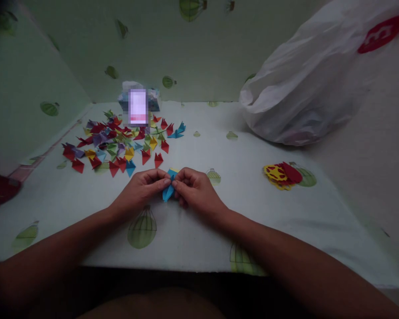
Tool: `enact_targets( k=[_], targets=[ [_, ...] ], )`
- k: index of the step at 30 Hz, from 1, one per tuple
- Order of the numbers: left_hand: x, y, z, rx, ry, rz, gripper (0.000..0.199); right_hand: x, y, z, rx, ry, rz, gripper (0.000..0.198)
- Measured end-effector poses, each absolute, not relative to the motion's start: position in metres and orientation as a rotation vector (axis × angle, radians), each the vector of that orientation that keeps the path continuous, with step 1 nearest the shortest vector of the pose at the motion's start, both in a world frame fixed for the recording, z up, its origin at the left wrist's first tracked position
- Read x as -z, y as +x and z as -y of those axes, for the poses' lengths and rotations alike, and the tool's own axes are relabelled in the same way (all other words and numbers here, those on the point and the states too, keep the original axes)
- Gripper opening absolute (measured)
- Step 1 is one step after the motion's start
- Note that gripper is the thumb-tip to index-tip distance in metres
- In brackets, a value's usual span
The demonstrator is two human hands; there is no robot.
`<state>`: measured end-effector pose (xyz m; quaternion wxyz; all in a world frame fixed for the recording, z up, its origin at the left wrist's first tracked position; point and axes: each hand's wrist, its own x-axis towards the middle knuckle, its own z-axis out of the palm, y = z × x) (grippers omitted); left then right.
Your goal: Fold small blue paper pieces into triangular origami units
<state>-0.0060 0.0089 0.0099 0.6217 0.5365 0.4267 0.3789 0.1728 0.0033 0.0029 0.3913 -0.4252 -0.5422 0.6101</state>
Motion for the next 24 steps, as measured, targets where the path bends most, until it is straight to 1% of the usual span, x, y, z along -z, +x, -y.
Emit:
enact_targets(
  k=[11, 18, 24],
  targets=[
    [-0.0121, -0.0062, -0.0108, -0.799, 1.248, -1.014, 0.018, -0.0055, 0.1728, -0.0021, -1.515, -1.096, 1.422, 0.021],
    [-0.0116, -0.0061, -0.0111, -0.775, 1.230, -1.009, 0.017, -0.0060, 0.1729, -0.0020, -1.532, -1.100, 1.393, 0.026],
    [-0.0116, -0.0055, -0.0109, -0.785, 1.202, -1.019, 0.017, -0.0038, 0.1733, -0.0035, -1.578, -1.040, 1.319, 0.025]
  ],
)
